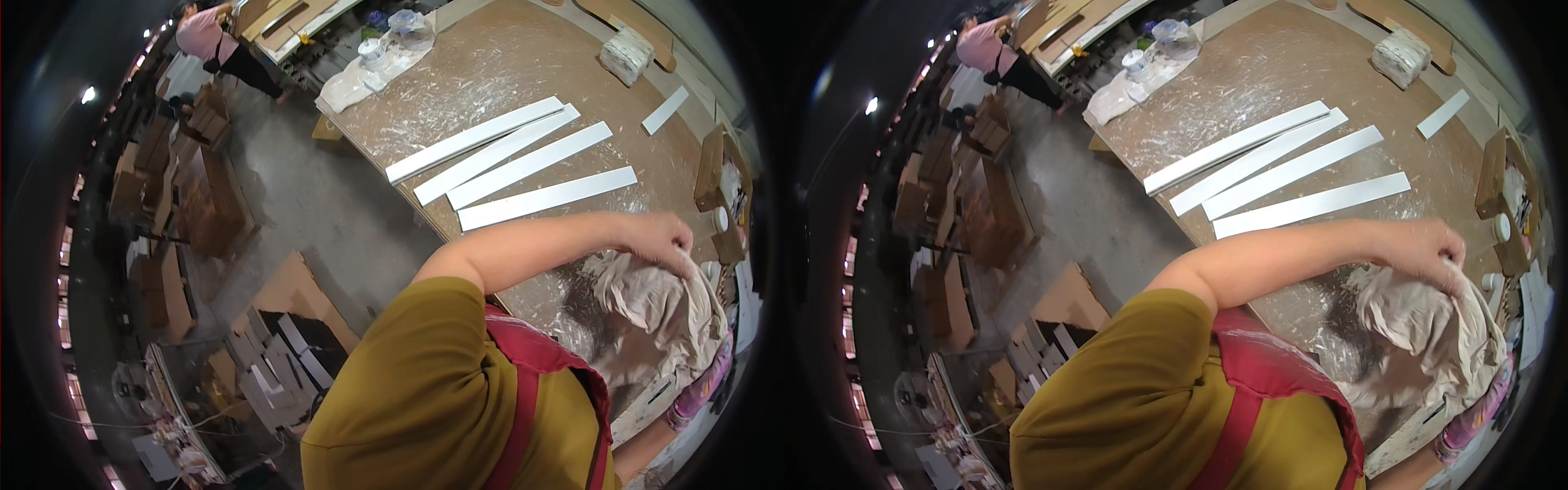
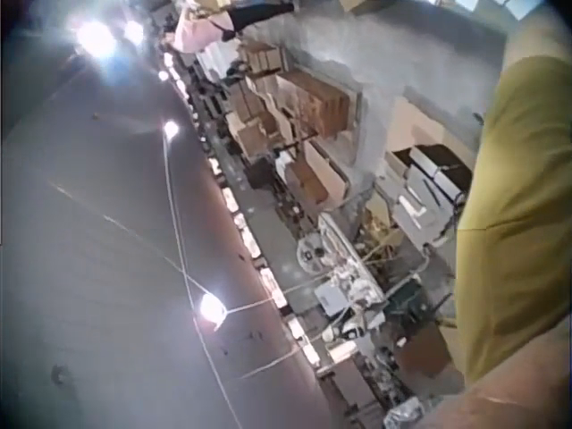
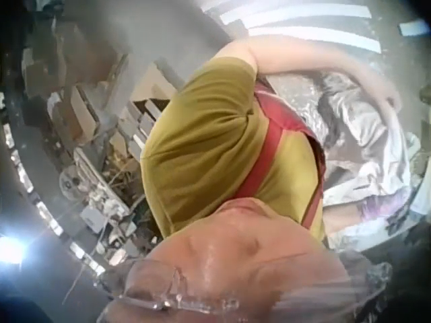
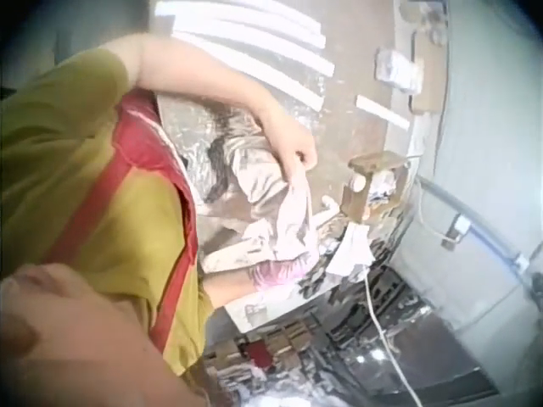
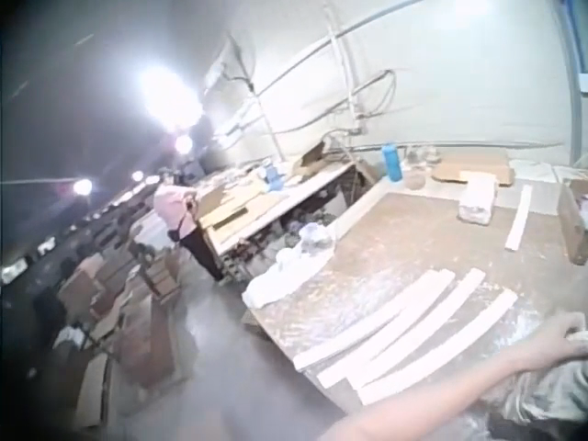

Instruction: The person wipes long white furniture components with a cloth, applying a liquid from a bottle to the cloth between wipes and picking up pieces to clean all sides.

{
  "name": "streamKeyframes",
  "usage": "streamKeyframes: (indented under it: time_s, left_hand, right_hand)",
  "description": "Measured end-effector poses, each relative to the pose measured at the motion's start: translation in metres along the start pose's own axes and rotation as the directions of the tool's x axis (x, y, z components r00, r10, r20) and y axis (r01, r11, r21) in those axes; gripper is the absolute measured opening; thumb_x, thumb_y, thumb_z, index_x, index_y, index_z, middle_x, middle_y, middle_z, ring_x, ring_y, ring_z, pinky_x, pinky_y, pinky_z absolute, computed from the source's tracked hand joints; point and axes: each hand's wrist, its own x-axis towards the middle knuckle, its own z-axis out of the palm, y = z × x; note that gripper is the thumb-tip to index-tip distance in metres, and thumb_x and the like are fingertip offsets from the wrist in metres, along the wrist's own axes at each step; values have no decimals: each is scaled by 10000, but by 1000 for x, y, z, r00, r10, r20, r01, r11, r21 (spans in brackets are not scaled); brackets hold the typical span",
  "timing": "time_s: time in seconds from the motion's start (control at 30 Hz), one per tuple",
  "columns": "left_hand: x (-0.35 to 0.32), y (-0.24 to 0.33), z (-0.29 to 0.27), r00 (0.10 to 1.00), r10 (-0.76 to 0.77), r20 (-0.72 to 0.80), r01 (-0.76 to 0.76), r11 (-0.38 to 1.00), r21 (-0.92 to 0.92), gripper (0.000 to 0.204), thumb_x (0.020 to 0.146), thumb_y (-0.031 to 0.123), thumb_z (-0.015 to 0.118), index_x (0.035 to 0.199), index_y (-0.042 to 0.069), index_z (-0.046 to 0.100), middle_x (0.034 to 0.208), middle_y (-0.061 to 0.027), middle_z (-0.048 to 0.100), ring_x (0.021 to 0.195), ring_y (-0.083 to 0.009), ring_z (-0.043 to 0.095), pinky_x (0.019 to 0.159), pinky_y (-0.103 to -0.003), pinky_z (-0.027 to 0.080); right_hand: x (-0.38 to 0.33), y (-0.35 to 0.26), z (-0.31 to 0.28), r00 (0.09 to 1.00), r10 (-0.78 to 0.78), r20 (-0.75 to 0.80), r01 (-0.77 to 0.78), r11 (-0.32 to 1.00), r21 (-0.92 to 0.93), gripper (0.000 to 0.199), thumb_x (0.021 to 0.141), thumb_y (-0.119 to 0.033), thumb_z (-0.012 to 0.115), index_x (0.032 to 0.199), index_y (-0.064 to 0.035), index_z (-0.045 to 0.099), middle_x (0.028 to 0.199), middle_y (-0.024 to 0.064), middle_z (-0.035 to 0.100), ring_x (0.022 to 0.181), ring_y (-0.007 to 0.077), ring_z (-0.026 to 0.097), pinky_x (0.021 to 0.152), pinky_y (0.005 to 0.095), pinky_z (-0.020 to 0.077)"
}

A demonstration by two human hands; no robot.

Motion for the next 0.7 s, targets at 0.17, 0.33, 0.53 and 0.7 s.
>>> streamKeyframes:
  time_s: [0.17,0.33,0.53,0.7]
  left_hand:
    - [-27,-42,-40,909,259,-328,-21,811,584,483,778,416,671,1088,49,615,1113,-202,566,1093,-356,506,943,-422,397]
    - [-57,-101,29,877,-444,184,427,545,-721,593,920,417,518,1324,1,400,1289,-154,497,1192,-242,489,971,-363,437]
    - [-20,-47,22,786,-612,-87,238,430,-871,463,957,300,397,1268,-37,457,1254,-191,533,1127,-300,547,998,-409,427]
    - [7,-8,50,740,-658,142,421,288,-860,512,946,321,434,1308,-42,427,1269,-201,526,1129,-327,543,1009,-416,413]
  right_hand:
    - [39,-55,55,873,279,400,-476,307,824,373,989,-253,421,1257,-9,506,1225,123,564,1129,214,533,977,345,417]
    - [31,-68,131,890,32,454,-448,235,863,363,919,-109,539,1271,-31,501,1247,132,547,1108,261,558,968,363,447]
    - [-23,8,94,942,280,185,-332,702,630,346,879,-83,606,1216,-26,552,1238,105,546,1134,241,533,969,306,413]
    - [-23,-1,100,902,284,326,-366,100,925,369,891,-277,612,1134,0,592,1168,64,596,1098,154,539,954,287,402]
